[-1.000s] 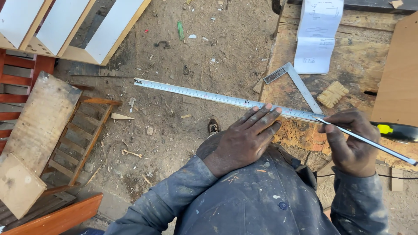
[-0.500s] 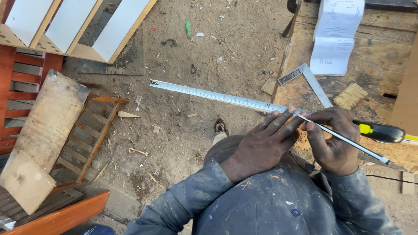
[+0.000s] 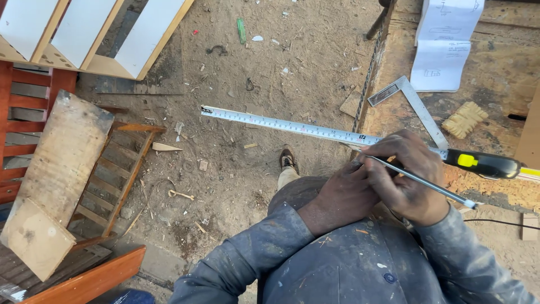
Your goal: Measuring and marking wooden panels using a tape measure, square, and pencil for furniture construction.
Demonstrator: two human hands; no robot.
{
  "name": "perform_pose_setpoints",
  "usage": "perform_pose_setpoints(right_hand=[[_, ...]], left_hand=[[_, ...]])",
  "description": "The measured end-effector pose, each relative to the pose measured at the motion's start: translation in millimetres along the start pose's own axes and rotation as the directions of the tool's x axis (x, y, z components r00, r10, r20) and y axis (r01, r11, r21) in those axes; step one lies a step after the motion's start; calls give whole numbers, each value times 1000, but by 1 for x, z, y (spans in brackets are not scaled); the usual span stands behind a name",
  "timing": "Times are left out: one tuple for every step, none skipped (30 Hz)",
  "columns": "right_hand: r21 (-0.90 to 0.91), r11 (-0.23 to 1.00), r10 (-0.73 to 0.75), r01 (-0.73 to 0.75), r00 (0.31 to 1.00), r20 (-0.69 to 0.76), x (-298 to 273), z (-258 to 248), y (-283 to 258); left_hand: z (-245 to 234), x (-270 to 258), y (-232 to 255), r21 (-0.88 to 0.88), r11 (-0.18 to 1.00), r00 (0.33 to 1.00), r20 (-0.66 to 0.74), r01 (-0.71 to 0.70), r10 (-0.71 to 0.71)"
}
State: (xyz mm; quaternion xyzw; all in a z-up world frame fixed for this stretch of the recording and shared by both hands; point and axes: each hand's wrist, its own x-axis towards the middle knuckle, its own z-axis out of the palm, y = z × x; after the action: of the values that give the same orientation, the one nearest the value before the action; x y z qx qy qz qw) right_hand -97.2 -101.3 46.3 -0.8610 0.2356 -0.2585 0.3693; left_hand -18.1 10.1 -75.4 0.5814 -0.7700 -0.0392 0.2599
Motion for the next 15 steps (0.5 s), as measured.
perform_pose_setpoints(right_hand=[[8, 1000, -4, 4, 1000, 22, 3, 3, -3], [16, 1000, -8, 7, 999, 43, 6, 6, -6], [16, 1000, -7, 6, 999, 45, 6, 8, -6], [-17, 999, 34, -33, 998, 61, 7, 10, -6], [-51, 996, 75, -71, 994, 74, 8, 13, -6], [-51, 996, 75, -72, 994, 75, 9, 14, -4], [-72, 992, 107, -100, 989, 98, 9, 16, -3], [-93, 987, 139, -128, 983, 121, 9, 18, -2], [-94, 987, 142, -130, 982, 123, 9, 19, -2], [-94, 989, 124, -114, 985, 116, 9, 20, -3], [-95, 991, 107, -97, 988, 110, 9, 21, -3], [-97, 990, 110, -99, 987, 115, 8, 23, -1], [-125, 989, 86, -73, 991, 101, 7, 24, 0], [-153, 987, 61, -47, 994, 87, 5, 26, 1], [-154, 987, 63, -48, 994, 91, 6, 26, 2]], left_hand=[[4, 0, 1, 3, 999, 998, 30, 46, -46], [8, 0, 2, 7, 996, 994, 60, 92, -93], [8, 0, 2, 5, 996, 994, 60, 94, -94], [8, 1, 3, 6, 995, 994, 55, 95, -96], [7, 2, 2, 7, 995, 994, 50, 96, -97], [7, 3, 2, 6, 995, 994, 49, 97, -98], [7, 4, 2, 7, 995, 994, 42, 99, -99], [7, 5, 1, 8, 995, 994, 35, 101, -101], [6, 6, 1, 5, 995, 994, 36, 102, -102], [6, 7, 1, 4, 995, 994, 29, 104, -104], [5, 8, 1, 3, 994, 994, 22, 106, -107], [4, 8, 1, -2, 994, 994, 22, 110, -110], [3, 8, 0, -3, 994, 994, 14, 113, -113], [2, 9, 0, -4, 993, 993, 7, 116, -116], [1, 10, 0, -7, 993, 993, 7, 119, -119]])
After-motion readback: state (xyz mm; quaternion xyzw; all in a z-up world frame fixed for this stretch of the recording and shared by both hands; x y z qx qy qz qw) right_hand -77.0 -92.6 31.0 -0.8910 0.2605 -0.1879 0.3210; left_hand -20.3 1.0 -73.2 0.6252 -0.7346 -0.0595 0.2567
